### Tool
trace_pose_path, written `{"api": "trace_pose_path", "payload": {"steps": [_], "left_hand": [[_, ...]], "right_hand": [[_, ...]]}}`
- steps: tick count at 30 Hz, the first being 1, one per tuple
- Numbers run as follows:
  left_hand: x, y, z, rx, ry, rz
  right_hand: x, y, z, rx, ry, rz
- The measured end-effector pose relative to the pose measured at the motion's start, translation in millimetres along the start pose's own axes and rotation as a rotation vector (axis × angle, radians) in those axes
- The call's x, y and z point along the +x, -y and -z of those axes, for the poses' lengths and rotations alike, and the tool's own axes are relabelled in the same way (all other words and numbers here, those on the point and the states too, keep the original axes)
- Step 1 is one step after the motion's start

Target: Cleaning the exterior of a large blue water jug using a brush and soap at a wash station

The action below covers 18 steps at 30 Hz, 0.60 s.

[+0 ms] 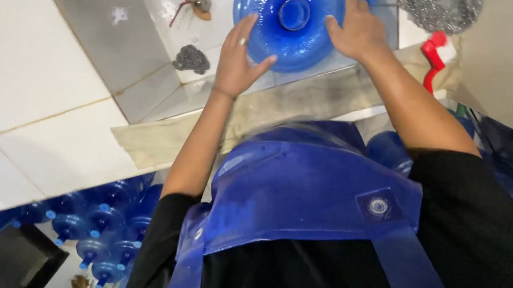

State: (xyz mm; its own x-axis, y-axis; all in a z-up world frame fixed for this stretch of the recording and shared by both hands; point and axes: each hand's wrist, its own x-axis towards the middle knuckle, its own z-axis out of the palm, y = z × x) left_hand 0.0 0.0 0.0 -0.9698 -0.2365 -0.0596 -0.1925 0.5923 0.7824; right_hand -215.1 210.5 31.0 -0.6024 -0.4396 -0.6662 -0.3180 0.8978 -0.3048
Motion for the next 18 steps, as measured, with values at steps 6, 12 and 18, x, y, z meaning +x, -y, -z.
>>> {"api": "trace_pose_path", "payload": {"steps": [6, 12, 18], "left_hand": [[69, -11, -39, 0.218, 0.000, 0.017], [56, -15, -12, 0.043, -0.197, -0.030], [24, 26, 11, 0.073, -0.281, -0.045]], "right_hand": [[3, -44, -5, 0.259, 0.019, -0.053], [73, -19, 34, 0.037, 0.290, 0.022], [232, -15, -63, 0.061, 0.339, -0.169]]}}
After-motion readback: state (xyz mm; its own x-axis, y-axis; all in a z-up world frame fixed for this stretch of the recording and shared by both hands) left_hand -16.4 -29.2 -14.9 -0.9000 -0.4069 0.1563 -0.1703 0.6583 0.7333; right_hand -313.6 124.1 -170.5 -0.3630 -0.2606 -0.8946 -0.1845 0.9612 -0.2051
